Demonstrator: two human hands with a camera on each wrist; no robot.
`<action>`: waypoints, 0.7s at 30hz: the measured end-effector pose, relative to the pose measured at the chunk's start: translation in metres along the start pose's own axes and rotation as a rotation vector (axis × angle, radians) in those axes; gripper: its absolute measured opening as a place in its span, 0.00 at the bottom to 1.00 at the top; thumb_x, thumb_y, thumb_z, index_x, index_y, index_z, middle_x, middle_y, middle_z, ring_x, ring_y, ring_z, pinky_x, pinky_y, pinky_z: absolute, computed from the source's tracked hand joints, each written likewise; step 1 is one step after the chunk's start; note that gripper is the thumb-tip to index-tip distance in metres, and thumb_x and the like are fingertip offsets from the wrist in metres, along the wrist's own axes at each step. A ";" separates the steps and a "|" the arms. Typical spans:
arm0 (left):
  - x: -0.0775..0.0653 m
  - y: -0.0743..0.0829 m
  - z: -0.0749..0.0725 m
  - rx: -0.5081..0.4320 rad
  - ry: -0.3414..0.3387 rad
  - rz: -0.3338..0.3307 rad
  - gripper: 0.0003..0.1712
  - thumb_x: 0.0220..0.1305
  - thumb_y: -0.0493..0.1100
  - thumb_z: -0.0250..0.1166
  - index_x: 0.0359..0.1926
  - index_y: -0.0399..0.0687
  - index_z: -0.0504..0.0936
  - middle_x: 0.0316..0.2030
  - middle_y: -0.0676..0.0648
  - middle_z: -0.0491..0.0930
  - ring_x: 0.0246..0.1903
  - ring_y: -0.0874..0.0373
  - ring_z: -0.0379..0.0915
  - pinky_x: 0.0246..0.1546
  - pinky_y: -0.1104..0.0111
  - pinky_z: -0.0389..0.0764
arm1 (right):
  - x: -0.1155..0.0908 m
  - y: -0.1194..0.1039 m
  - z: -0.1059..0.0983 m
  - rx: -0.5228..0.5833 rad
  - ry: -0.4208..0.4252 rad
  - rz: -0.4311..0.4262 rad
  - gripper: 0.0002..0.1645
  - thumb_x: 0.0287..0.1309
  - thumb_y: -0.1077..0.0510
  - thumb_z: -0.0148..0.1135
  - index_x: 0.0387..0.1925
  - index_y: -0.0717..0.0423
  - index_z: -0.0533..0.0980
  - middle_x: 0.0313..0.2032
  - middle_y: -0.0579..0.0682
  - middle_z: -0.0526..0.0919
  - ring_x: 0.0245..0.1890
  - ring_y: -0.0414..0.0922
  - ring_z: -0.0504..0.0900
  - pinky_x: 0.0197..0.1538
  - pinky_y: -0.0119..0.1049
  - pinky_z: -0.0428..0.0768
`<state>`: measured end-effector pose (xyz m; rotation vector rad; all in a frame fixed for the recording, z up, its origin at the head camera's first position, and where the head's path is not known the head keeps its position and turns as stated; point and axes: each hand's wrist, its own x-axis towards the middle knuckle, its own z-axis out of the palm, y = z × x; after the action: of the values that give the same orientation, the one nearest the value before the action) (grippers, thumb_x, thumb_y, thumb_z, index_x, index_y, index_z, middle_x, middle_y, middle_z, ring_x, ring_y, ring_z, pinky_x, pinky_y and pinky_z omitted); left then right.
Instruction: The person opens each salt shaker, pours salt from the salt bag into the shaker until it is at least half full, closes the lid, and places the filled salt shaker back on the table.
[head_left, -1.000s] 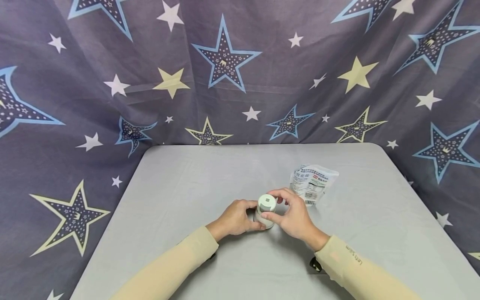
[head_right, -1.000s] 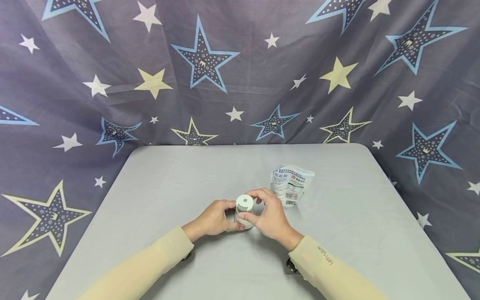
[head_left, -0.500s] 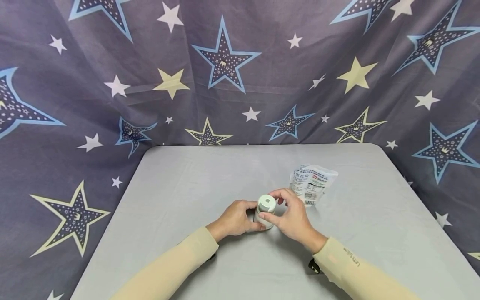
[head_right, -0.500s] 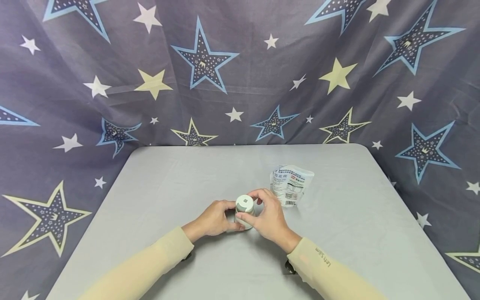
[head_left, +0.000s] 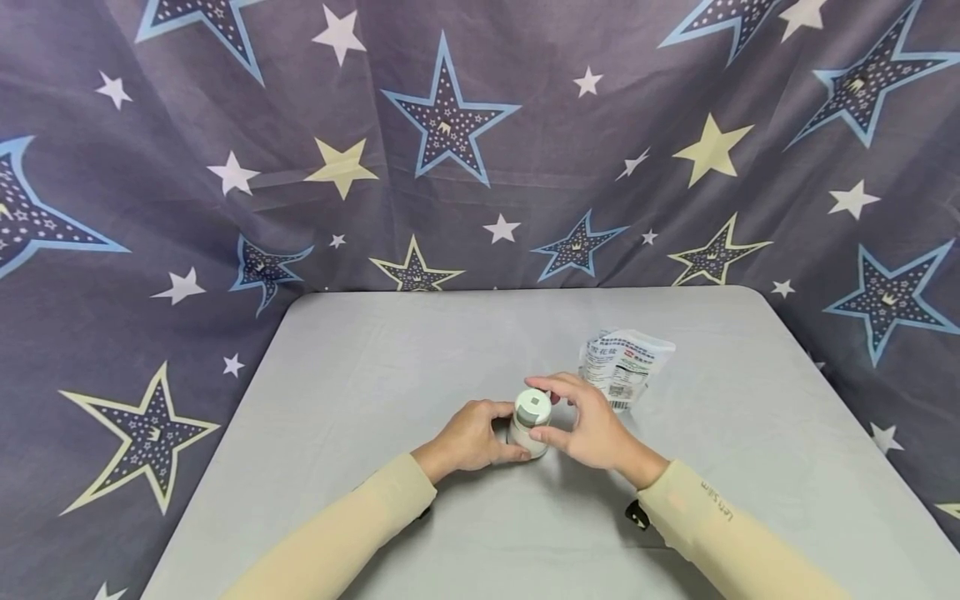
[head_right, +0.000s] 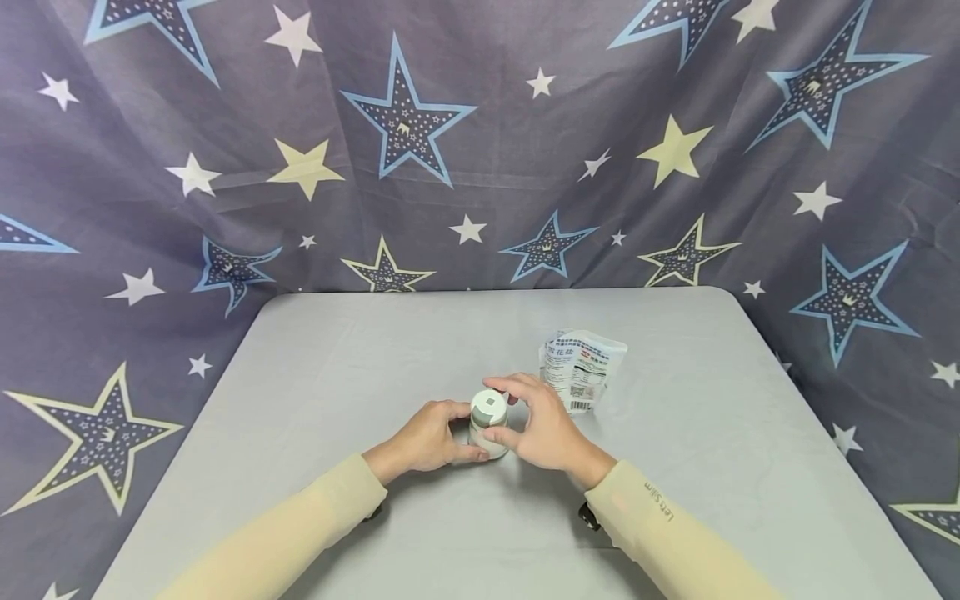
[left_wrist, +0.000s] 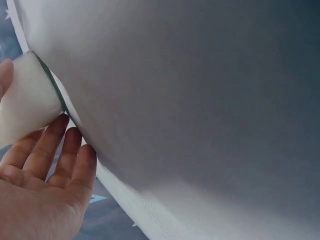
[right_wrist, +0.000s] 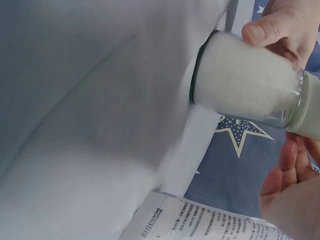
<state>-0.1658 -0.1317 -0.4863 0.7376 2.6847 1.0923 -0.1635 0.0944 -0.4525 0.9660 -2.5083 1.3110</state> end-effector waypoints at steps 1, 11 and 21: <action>0.000 0.000 0.000 0.001 -0.001 -0.002 0.34 0.50 0.52 0.83 0.59 0.53 0.85 0.56 0.53 0.85 0.58 0.57 0.78 0.62 0.62 0.77 | 0.001 0.000 0.000 0.003 -0.007 0.002 0.41 0.43 0.59 0.84 0.62 0.54 0.79 0.53 0.45 0.84 0.45 0.43 0.79 0.45 0.46 0.78; 0.000 -0.001 0.000 0.009 -0.004 -0.010 0.35 0.50 0.53 0.83 0.60 0.52 0.85 0.56 0.52 0.84 0.58 0.57 0.78 0.62 0.62 0.77 | 0.002 0.000 0.002 0.025 0.013 0.016 0.33 0.44 0.61 0.84 0.55 0.55 0.82 0.48 0.44 0.86 0.39 0.44 0.79 0.39 0.42 0.78; -0.001 0.001 0.000 0.025 -0.012 -0.020 0.35 0.51 0.55 0.82 0.60 0.52 0.84 0.55 0.53 0.85 0.57 0.58 0.78 0.60 0.62 0.78 | -0.002 0.001 0.008 0.042 0.094 -0.010 0.29 0.43 0.59 0.85 0.50 0.53 0.82 0.37 0.40 0.83 0.33 0.46 0.77 0.36 0.37 0.77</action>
<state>-0.1647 -0.1313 -0.4853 0.7171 2.6951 1.0477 -0.1610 0.0898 -0.4589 0.9020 -2.4125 1.3775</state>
